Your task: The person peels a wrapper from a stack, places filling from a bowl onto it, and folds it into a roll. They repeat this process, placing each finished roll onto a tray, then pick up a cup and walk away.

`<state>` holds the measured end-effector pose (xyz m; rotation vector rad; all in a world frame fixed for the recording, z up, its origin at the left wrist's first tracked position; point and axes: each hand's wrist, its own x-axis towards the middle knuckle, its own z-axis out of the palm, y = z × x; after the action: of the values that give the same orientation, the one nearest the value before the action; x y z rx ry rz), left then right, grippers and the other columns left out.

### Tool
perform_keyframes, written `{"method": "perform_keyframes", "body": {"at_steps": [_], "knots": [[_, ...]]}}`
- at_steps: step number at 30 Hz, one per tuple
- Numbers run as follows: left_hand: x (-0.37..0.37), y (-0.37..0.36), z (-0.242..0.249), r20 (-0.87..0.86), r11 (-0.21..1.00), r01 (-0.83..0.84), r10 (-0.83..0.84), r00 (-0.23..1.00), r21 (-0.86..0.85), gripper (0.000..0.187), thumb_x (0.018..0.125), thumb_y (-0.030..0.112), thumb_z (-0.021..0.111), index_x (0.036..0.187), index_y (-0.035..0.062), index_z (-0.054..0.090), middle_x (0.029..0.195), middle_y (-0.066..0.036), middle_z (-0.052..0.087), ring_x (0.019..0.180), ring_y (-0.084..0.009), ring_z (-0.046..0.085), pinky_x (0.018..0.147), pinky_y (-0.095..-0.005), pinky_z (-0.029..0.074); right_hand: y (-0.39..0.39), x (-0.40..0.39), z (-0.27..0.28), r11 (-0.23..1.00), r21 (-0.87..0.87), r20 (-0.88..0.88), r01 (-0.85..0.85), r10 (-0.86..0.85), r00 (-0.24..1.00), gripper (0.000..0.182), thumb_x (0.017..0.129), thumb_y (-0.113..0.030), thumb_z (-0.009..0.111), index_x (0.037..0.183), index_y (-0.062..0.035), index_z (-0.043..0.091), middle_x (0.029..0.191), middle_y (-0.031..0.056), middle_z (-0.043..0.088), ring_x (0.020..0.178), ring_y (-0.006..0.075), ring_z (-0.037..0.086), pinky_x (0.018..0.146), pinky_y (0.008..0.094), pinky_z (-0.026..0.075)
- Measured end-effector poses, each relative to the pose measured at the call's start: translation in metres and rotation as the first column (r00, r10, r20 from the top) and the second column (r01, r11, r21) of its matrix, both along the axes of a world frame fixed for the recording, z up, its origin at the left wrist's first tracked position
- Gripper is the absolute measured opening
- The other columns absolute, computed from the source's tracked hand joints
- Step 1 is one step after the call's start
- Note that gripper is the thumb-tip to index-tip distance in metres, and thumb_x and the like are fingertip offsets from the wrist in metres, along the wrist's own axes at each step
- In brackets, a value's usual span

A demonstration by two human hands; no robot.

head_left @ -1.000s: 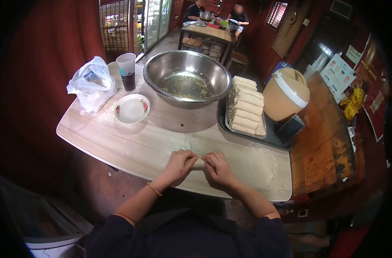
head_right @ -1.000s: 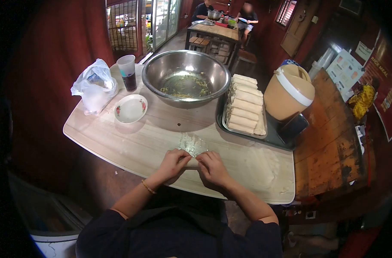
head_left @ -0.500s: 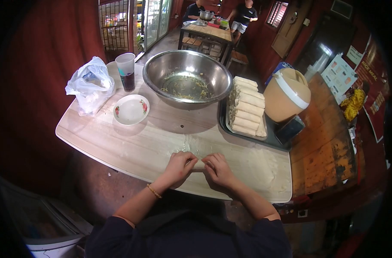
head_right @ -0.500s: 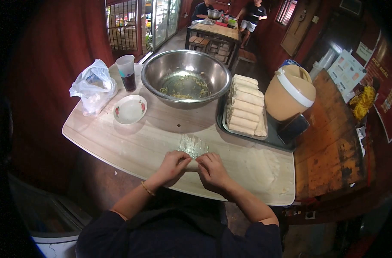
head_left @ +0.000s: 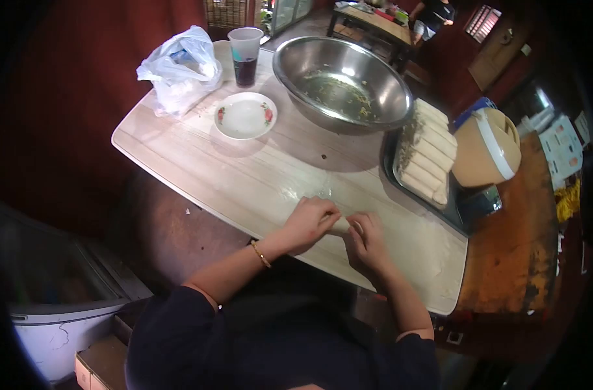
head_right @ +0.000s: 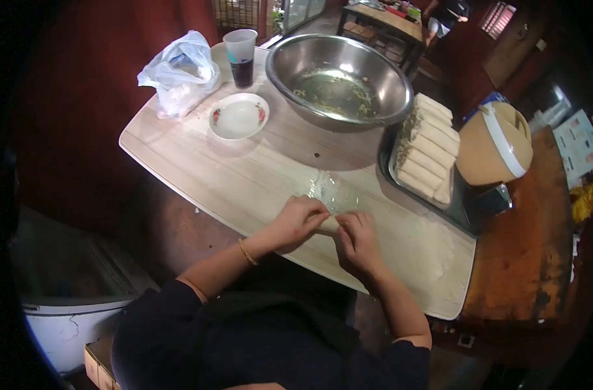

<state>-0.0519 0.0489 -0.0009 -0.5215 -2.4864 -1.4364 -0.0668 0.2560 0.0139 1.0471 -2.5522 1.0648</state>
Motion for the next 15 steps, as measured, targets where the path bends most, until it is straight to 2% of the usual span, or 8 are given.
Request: {"method": "perform_keyframes", "body": {"at_steps": [3,7,11,13,15], "knots": [[-0.006,-0.002,-0.003,0.001,0.999,0.017,-0.017,1.0,-0.036,0.018,0.092,0.022,0.061,0.091,0.0052,0.068,0.087,-0.012,0.067,0.087,-0.0311,0.06,0.082,-0.0417,0.042,-0.001,0.004,0.011,0.998,0.056,0.012,0.026,-0.027,1.0,0.02,0.084,-0.005,0.06,0.104,-0.001,0.06,0.1,0.0191,0.06,0.098,0.0384,0.054,0.09,0.045,0.041],[-0.008,0.0,-0.003,0.001,0.999,0.03,-0.03,1.0,-0.03,0.018,0.092,0.022,0.061,0.091,0.006,0.068,0.087,-0.011,0.067,0.087,-0.0306,0.06,0.081,-0.0421,0.042,0.002,0.0,0.012,1.0,0.017,-0.038,0.021,-0.02,0.999,0.018,0.085,-0.006,0.059,0.102,-0.0015,0.06,0.102,0.0179,0.06,0.1,0.038,0.054,0.091,0.0447,0.041],[-0.008,0.0,-0.005,0.009,0.999,0.016,-0.015,1.0,-0.05,0.018,0.092,0.023,0.061,0.091,0.0066,0.068,0.088,-0.01,0.066,0.089,-0.0298,0.061,0.081,-0.0425,0.041,-0.001,0.005,0.019,0.998,0.021,0.034,0.066,-0.066,0.997,0.018,0.086,-0.007,0.059,0.103,-0.0037,0.061,0.104,0.0158,0.06,0.103,0.0367,0.053,0.092,0.0442,0.04],[-0.011,0.0,-0.013,-0.006,0.998,0.053,-0.053,0.999,-0.046,0.018,0.092,0.022,0.061,0.09,0.0061,0.067,0.088,-0.01,0.066,0.09,-0.0299,0.061,0.081,-0.0426,0.042,0.004,0.002,0.007,1.0,0.004,-0.015,0.011,-0.011,1.0,0.018,0.086,-0.008,0.06,0.103,-0.0036,0.061,0.102,0.0157,0.059,0.102,0.0364,0.053,0.092,0.0444,0.04],[-0.014,0.001,-0.017,-0.034,0.999,0.04,-0.039,0.999,0.035,0.016,0.091,0.021,0.063,0.09,0.0059,0.067,0.087,-0.01,0.066,0.087,-0.0298,0.062,0.079,-0.0423,0.043,0.006,0.002,0.005,0.997,0.008,-0.015,0.078,-0.077,0.997,0.017,0.086,-0.009,0.06,0.103,-0.0038,0.061,0.101,0.0153,0.059,0.101,0.0359,0.053,0.091,0.0445,0.04]]}}
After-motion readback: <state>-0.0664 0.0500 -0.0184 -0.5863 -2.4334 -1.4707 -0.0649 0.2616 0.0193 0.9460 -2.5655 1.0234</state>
